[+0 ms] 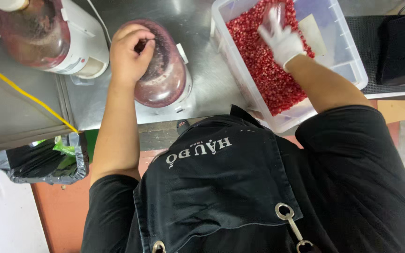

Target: The person puts on gloves, removes the lid from a blender, and fills it with pomegranate seeds from a large container before placing the lid back on the blender.

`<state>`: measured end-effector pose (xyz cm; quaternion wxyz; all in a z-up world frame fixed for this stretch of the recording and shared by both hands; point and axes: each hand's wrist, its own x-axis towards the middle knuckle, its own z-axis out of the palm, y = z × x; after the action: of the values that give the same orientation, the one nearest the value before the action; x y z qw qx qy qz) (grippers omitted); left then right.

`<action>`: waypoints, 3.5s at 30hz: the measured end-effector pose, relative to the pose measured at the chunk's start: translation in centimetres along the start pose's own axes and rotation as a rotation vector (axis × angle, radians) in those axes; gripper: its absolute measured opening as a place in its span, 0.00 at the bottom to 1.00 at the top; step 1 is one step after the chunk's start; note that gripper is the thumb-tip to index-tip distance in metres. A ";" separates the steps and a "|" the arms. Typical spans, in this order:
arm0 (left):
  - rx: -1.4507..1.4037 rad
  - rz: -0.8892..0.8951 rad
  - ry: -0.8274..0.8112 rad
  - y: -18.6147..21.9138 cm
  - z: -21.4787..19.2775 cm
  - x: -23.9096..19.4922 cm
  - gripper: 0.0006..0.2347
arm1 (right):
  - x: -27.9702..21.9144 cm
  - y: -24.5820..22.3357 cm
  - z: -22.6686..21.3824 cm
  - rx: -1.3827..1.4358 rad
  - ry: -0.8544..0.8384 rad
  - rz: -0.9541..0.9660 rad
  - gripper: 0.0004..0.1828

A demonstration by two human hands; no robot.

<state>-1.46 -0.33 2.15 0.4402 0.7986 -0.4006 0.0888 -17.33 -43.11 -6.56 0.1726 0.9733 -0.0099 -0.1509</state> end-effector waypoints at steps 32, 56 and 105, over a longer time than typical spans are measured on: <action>-0.059 0.000 0.035 -0.8 0.2 -0.5 0.08 | -2.2 -1.9 3.3 0.568 -0.206 0.019 0.59; -0.066 -0.008 0.029 -0.7 -0.1 -0.5 0.10 | -1.6 2.4 6.8 1.516 0.359 -0.037 0.52; -0.074 -0.374 0.091 -3.0 1.3 -0.6 0.50 | 8.8 -15.3 -27.4 0.389 0.346 -0.553 0.47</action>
<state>0.02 -0.17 -0.77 0.4959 0.8375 -0.2278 0.0266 -1.32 -20.18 10.23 -0.0636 0.9649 0.2540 -0.0203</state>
